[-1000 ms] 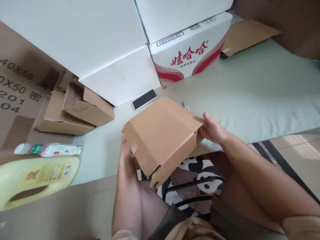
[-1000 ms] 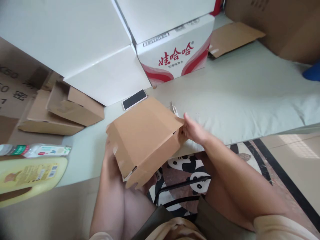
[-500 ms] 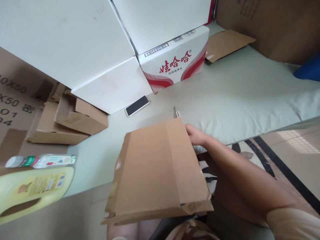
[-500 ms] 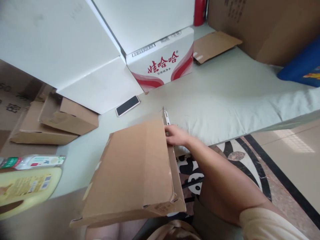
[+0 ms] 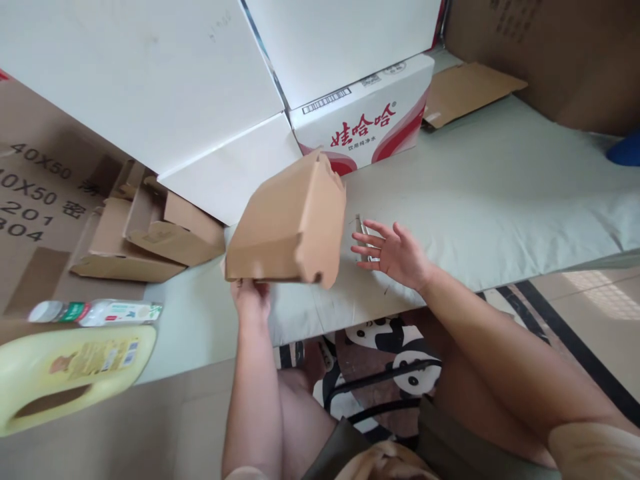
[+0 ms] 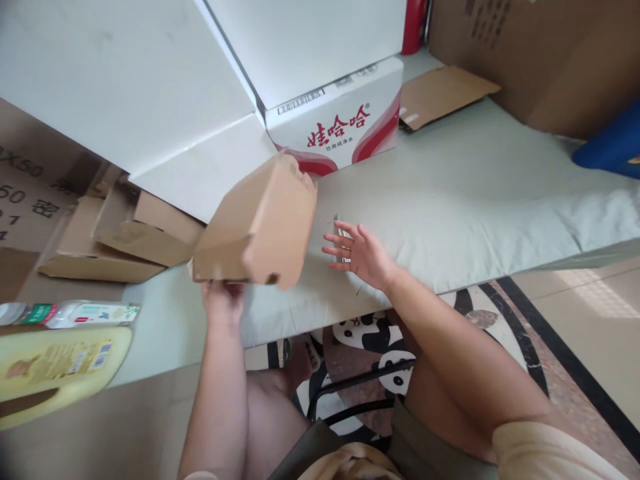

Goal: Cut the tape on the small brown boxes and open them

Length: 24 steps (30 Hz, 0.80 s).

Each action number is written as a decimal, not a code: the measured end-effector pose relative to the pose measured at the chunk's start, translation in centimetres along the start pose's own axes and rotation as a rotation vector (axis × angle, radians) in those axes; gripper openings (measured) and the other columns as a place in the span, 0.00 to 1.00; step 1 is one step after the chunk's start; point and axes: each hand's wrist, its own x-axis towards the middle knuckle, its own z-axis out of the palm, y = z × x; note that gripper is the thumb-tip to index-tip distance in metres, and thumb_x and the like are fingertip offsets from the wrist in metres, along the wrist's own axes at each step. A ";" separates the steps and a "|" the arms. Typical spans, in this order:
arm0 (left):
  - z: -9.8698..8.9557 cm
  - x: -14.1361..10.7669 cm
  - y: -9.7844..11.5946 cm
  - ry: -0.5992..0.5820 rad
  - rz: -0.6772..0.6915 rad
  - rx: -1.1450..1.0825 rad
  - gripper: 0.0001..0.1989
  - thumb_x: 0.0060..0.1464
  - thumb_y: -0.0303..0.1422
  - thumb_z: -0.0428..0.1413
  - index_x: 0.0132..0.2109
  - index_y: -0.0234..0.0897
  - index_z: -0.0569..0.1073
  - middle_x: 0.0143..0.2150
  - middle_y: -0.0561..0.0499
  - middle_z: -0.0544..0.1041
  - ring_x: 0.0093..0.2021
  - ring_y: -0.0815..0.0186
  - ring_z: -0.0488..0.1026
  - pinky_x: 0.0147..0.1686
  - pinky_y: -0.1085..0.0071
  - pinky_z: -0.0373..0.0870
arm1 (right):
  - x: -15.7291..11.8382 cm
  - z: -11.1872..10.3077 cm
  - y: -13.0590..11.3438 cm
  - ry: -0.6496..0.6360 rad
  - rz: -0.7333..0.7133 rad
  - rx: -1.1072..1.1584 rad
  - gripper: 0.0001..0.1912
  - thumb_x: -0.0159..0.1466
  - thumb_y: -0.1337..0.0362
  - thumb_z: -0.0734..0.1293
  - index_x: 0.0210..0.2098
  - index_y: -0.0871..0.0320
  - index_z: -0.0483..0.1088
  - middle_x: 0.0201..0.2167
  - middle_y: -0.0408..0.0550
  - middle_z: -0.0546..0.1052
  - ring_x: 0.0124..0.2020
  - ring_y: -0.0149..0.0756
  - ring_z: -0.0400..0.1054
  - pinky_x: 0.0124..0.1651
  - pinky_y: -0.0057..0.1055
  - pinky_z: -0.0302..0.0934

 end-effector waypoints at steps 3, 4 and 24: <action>-1.1 0.0 -0.6 -0.026 0.070 0.135 0.25 0.50 0.42 0.69 0.56 0.50 0.79 0.58 0.48 0.82 0.59 0.56 0.78 0.55 0.62 0.78 | 0.1 -0.1 0.4 0.020 -0.019 -0.093 0.33 0.63 0.34 0.63 0.59 0.45 0.67 0.62 0.52 0.75 0.57 0.49 0.73 0.55 0.50 0.70; -1.4 0.0 -0.8 -0.040 0.091 0.201 0.24 0.51 0.42 0.68 0.55 0.48 0.80 0.58 0.47 0.82 0.61 0.55 0.77 0.58 0.60 0.76 | 0.3 -0.2 0.5 0.029 -0.023 -0.130 0.33 0.62 0.34 0.62 0.59 0.45 0.67 0.62 0.52 0.76 0.56 0.48 0.74 0.54 0.49 0.71; -2.0 -0.5 0.9 -0.199 0.216 0.440 0.10 0.49 0.36 0.58 0.35 0.41 0.84 0.52 0.45 0.84 0.58 0.51 0.78 0.60 0.54 0.73 | -3.5 0.9 -1.5 0.435 0.032 -0.361 0.16 0.59 0.53 0.72 0.43 0.53 0.73 0.40 0.55 0.84 0.43 0.53 0.80 0.43 0.48 0.78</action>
